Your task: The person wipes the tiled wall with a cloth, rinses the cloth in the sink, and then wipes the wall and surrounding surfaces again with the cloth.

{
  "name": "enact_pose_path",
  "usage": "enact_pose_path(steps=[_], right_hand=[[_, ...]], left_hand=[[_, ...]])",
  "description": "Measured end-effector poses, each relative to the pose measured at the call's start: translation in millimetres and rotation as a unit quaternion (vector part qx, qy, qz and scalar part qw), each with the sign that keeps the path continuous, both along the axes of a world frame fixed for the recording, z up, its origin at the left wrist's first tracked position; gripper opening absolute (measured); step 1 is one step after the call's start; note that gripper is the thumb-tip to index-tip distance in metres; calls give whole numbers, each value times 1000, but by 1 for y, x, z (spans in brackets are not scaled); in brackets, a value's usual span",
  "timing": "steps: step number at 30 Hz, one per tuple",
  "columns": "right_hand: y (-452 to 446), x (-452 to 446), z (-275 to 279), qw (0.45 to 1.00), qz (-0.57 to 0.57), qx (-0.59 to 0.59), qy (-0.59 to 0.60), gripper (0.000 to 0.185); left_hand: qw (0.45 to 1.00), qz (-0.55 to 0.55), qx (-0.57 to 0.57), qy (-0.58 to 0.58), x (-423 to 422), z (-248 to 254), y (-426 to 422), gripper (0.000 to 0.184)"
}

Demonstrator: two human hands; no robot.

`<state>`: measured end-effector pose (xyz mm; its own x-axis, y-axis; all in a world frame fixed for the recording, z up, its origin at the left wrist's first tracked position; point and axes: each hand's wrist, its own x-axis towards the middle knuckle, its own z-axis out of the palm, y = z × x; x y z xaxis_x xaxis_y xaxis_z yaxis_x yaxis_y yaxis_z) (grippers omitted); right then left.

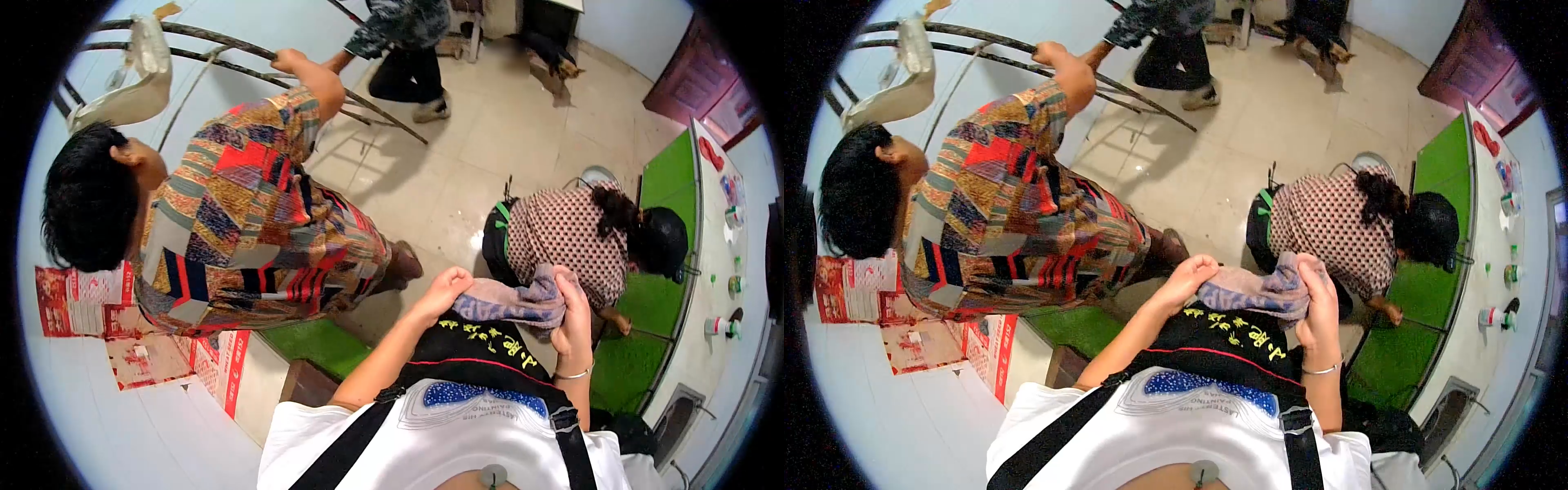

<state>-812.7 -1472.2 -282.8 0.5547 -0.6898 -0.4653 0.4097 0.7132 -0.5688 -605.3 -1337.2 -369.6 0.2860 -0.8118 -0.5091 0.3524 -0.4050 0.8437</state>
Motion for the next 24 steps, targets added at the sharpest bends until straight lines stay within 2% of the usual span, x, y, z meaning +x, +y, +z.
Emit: enact_pose_path(steps=[6,10,12,14,17,18,20,22,23,24], right_hand=[[2,-16,-1,999,-31,22,22,15],[5,-14,12,997,-33,30,60,17],[4,-18,6,997,-43,20,64,14],[1,-20,1,998,-52,10,40,15],[-7,-20,4,997,-69,5,21,18],[-11,-19,6,997,-75,10,13,19],[-9,-21,20,996,-87,8,-7,14],[-5,-17,32,992,-117,-42,-5,9],[-30,0,9,993,-117,-13,-26,11],[-38,18,7,988,-153,-27,5,14]], left_hand=[[999,7,15,29,-6,6,-4,9],[999,-18,45,-23,-1,24,-12,13],[1000,-6,5,-28,0,19,-23,12],[998,4,27,-61,2,27,-42,11],[1000,-2,-7,-27,12,31,-75,10],[1000,3,-16,-2,16,36,-90,11],[999,-24,-27,-23,17,56,-113,12],[993,-35,-31,-109,14,91,-140,15],[995,-57,-19,-82,33,60,-183,16],[995,-72,-21,-67,47,36,-209,16]])
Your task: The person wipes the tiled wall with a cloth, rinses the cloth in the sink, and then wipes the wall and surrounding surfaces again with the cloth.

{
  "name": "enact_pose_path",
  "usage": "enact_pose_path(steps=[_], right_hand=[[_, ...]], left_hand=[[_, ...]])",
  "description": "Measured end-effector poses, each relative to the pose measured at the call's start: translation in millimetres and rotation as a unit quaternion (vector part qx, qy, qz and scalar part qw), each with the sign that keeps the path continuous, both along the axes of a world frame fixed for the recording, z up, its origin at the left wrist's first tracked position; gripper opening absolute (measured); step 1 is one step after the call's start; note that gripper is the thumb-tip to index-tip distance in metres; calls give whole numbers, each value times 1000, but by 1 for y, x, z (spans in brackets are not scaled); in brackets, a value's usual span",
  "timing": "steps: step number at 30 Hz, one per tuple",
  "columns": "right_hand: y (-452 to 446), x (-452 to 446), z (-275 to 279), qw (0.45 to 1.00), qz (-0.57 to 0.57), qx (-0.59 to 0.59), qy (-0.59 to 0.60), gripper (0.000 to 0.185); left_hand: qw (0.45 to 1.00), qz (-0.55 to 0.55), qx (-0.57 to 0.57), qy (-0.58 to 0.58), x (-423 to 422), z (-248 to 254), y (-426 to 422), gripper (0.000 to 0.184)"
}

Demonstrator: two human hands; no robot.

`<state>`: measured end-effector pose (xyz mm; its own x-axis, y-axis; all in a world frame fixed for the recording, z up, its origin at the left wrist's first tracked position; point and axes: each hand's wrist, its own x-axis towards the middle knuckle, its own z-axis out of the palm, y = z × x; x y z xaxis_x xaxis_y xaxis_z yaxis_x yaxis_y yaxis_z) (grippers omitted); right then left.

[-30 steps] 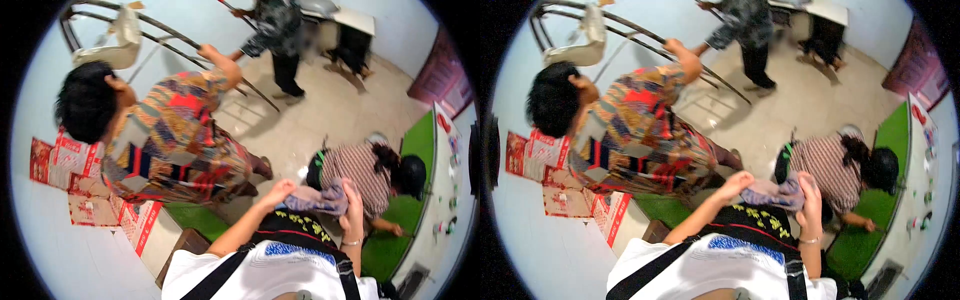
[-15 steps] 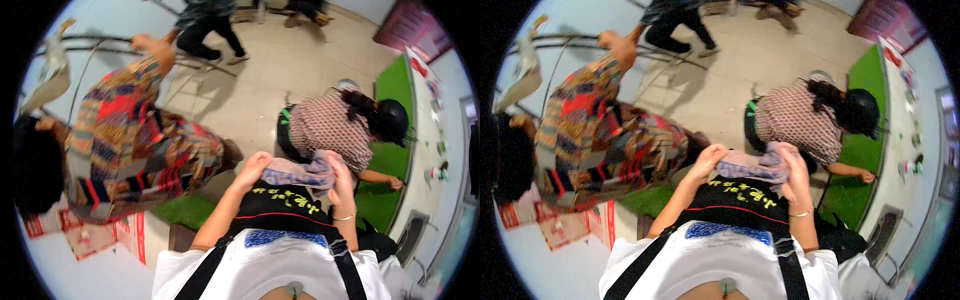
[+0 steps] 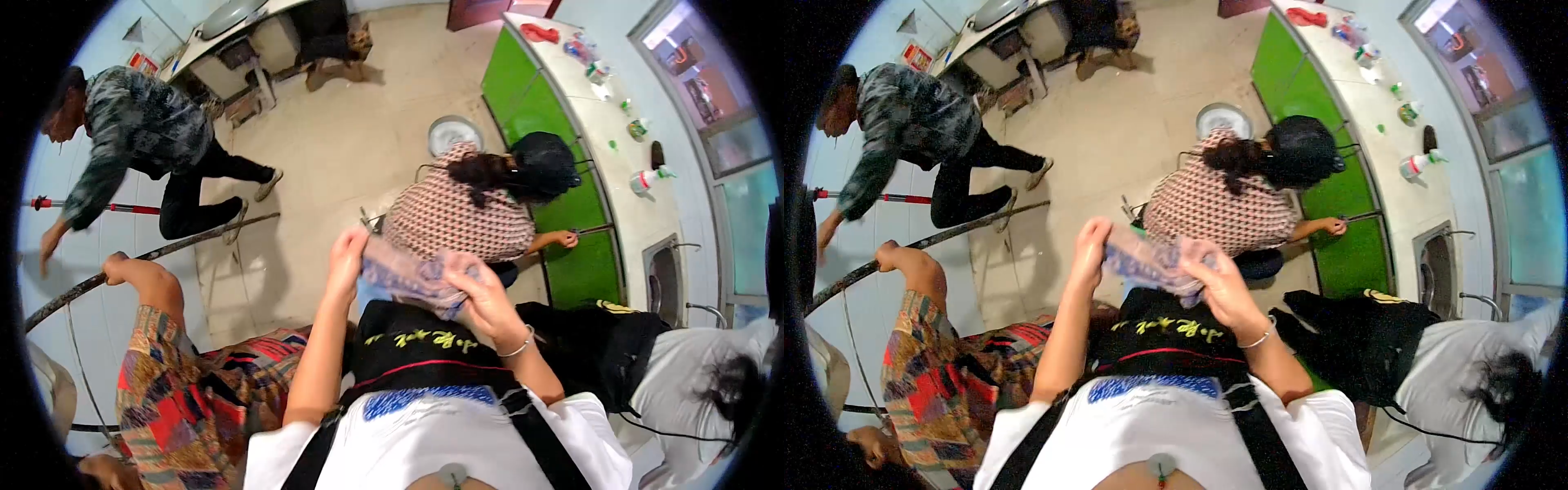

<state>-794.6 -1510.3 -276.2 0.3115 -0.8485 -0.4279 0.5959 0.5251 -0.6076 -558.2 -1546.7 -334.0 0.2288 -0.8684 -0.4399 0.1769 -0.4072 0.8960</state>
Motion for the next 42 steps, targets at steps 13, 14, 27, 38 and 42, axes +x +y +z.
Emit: enact_pose_path(steps=[13,14,27,38,42], right_hand=[[-129,194,-24,952,-194,72,224,32],[-135,201,-16,946,-161,42,278,31],[-118,187,2,934,-314,-62,157,19],[-32,121,28,868,-453,-21,202,20],[-13,115,19,867,-454,-20,206,22]], left_hand=[[947,-270,153,81,162,-136,-229,17],[936,-302,165,77,171,-142,-236,19],[715,-685,140,-6,85,-89,-270,43],[569,-791,218,65,-21,-101,-189,17],[593,-747,276,119,-33,-94,-178,23]])
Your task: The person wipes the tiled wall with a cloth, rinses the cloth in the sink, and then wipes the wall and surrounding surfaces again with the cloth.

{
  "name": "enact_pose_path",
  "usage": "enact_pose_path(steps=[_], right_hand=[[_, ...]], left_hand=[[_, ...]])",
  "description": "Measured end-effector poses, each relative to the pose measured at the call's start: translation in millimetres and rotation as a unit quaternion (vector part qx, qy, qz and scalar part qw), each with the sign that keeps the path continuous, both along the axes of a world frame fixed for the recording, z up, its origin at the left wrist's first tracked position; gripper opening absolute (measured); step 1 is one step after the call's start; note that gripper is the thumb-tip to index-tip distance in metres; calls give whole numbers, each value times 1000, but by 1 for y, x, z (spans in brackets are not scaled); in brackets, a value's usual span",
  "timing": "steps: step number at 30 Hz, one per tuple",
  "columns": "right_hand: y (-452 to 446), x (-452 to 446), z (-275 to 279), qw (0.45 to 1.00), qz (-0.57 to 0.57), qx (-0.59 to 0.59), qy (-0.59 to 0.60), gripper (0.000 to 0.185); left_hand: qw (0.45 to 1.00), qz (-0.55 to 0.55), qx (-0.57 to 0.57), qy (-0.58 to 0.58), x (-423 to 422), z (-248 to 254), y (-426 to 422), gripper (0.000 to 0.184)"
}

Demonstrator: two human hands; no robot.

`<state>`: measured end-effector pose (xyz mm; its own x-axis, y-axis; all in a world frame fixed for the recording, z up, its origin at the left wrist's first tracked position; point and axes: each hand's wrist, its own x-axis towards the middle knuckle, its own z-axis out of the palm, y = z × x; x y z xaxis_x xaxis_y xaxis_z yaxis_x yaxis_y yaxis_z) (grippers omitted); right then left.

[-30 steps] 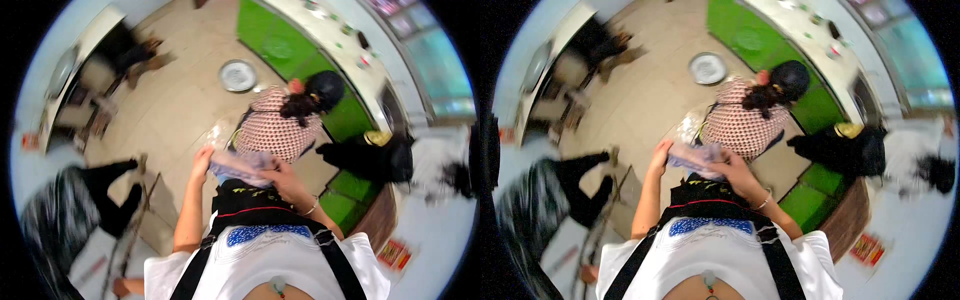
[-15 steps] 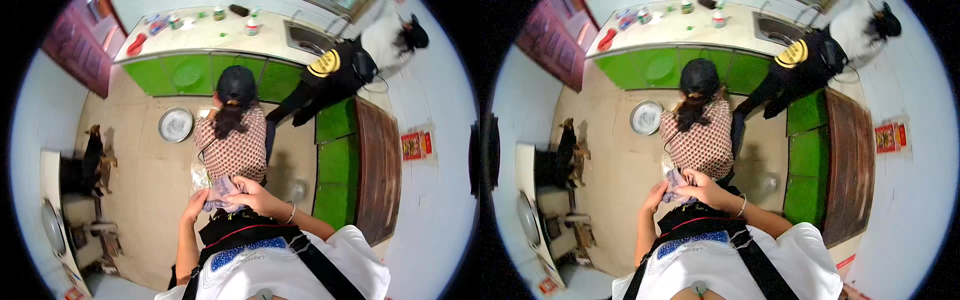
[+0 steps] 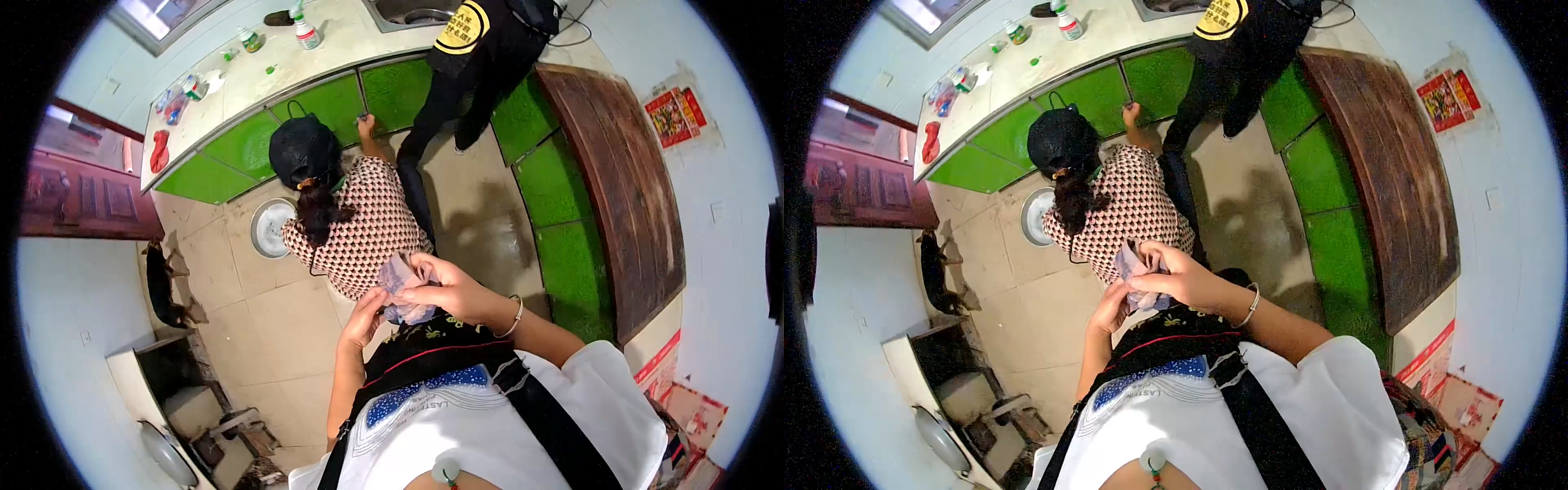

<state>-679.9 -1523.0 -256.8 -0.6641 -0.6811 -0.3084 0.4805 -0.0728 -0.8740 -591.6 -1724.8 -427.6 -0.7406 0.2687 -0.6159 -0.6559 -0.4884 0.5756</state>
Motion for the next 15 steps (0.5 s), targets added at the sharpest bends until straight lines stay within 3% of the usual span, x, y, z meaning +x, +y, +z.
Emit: enact_pose_path(steps=[3,6,8,10,13,14,15], right_hand=[[3,-5,7,998,-13,-62,-9,21],[21,-20,3,994,12,-102,-45,28],[59,-58,-6,989,16,-123,-79,42],[89,-97,-11,991,36,-114,-60,41],[137,-168,-44,997,10,-15,78,39],[147,-181,-37,999,-34,0,10,41],[173,-215,-50,997,-67,-9,-23,43]], left_hand=[[999,32,19,-38,-5,41,5,35],[998,34,3,-56,-13,26,22,45],[996,41,20,-74,-38,16,69,53],[988,75,109,-85,-65,0,109,59],[975,95,172,-108,-134,14,167,71],[959,157,183,-148,-154,26,183,64],[939,158,285,-109,-171,-1,190,59]])
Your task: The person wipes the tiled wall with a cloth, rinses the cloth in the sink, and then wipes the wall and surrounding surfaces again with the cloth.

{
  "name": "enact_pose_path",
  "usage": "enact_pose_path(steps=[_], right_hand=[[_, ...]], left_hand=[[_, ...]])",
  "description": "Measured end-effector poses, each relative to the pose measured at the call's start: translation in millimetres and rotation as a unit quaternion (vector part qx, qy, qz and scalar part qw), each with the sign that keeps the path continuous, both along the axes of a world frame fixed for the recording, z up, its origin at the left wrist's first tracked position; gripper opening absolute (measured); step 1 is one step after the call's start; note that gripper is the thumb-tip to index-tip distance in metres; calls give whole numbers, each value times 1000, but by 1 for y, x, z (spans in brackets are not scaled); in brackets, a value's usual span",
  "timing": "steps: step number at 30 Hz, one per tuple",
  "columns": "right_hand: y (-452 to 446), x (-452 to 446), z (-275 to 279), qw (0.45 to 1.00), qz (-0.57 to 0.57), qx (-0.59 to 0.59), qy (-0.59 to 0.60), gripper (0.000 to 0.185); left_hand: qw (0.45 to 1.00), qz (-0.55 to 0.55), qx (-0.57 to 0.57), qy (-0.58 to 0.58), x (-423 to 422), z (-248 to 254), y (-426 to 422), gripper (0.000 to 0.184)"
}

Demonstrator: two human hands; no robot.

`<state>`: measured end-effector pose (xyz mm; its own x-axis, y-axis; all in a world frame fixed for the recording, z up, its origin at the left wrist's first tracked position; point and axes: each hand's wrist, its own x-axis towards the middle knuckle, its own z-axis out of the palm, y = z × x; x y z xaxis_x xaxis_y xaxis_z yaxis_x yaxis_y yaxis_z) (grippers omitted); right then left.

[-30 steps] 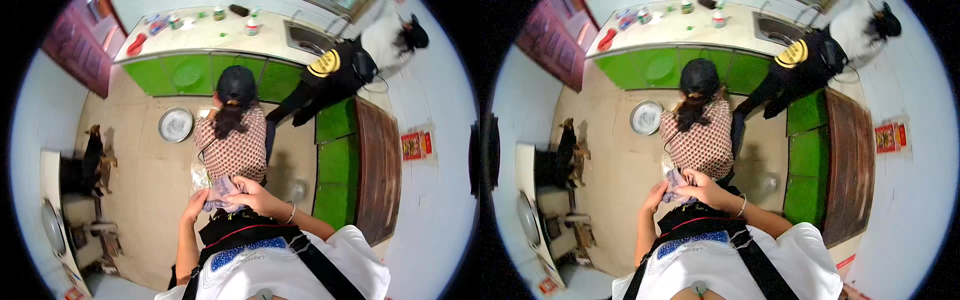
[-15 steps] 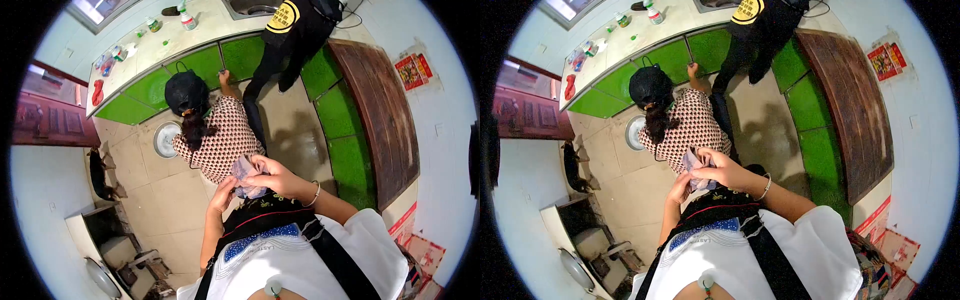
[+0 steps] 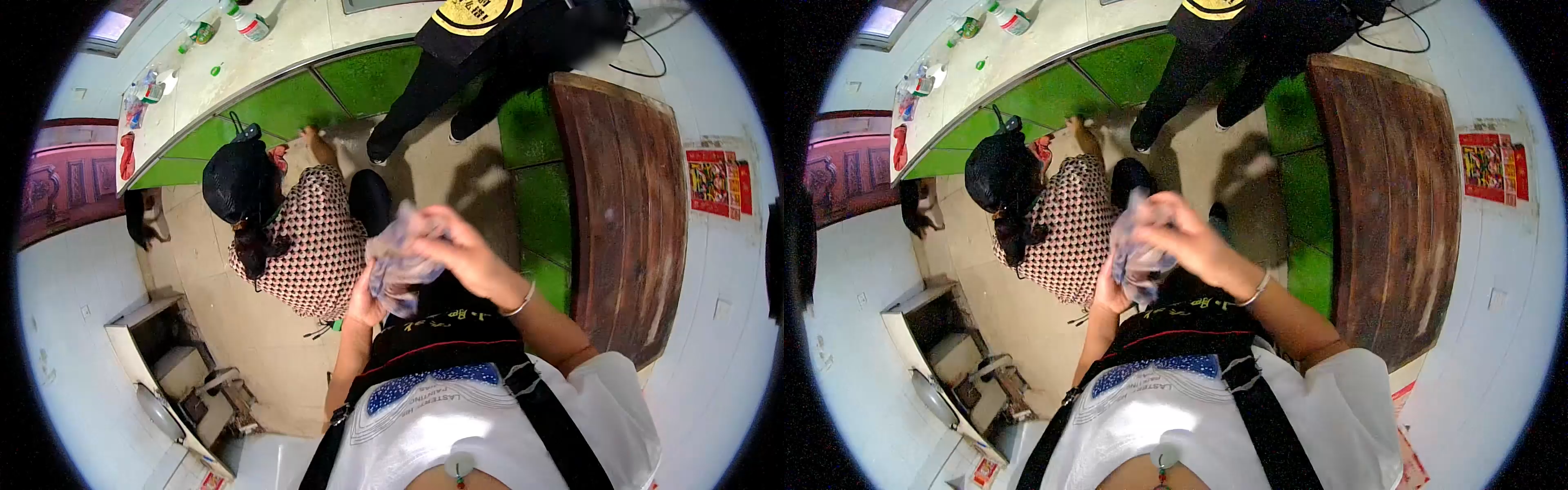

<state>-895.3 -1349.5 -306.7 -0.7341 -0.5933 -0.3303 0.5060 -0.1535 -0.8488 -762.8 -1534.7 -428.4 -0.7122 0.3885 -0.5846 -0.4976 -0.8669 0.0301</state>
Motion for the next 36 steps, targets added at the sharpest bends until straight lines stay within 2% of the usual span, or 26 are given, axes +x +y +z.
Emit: enact_pose_path(steps=[1,2,3,5,7,9,11,13,17,18,21,23,25,27,28,29,31,33,34,35,36], right_hand=[[1,5,-6,999,-31,-14,-18,40],[33,-32,-3,989,-93,8,-113,39],[59,-73,-4,968,-150,33,-197,38],[61,-85,7,970,-144,55,-186,37],[67,-88,-25,977,-134,43,-160,34],[58,-133,-35,982,-65,68,-162,31],[50,-141,-41,982,-78,50,-162,28],[36,-162,-42,984,-57,35,-166,28],[10,-215,-29,990,16,110,-88,35],[2,-241,-37,989,31,147,-4,36],[-20,-269,-32,981,35,183,50,29],[-38,-304,-29,978,30,199,51,30],[-52,-352,-32,954,71,246,152,30],[-59,-374,-29,948,68,269,158,30],[-75,-421,2,941,85,286,157,33],[-74,-422,-6,944,58,245,214,28],[-80,-501,-42,948,-41,222,223,22],[-79,-542,-61,953,-48,234,187,18],[-63,-598,-79,985,110,59,122,19],[-43,-634,-85,962,240,-116,56,20],[-59,-635,-84,985,124,56,106,18]], left_hand=[[991,20,103,77,3,-29,-9,54],[997,12,-81,2,-53,22,6,49],[990,28,-139,-4,-88,39,1,49],[989,38,-145,5,-102,41,-6,49],[982,44,-184,26,-121,65,-1,49],[980,132,-135,62,-167,63,1,50],[977,146,-151,48,-177,58,-4,51],[966,186,-148,98,-200,70,-7,52],[962,217,-97,132,-233,60,-25,52],[963,230,-101,102,-256,50,-34,50],[966,212,-87,119,-283,53,-54,47],[961,224,-90,134,-309,63,-66,44],[956,225,-118,148,-346,68,-79,44],[953,217,-85,191,-357,66,-86,43],[953,220,-101,183,-387,67,-83,43],[952,223,-122,171,-390,75,-83,44],[949,232,-126,171,-421,70,-76,46],[949,236,-129,166,-432,75,-71,48],[945,249,-138,159,-441,74,-64,49],[946,243,-142,163,-448,75,-61,50],[944,245,-133,177,-449,72,-59,49]])
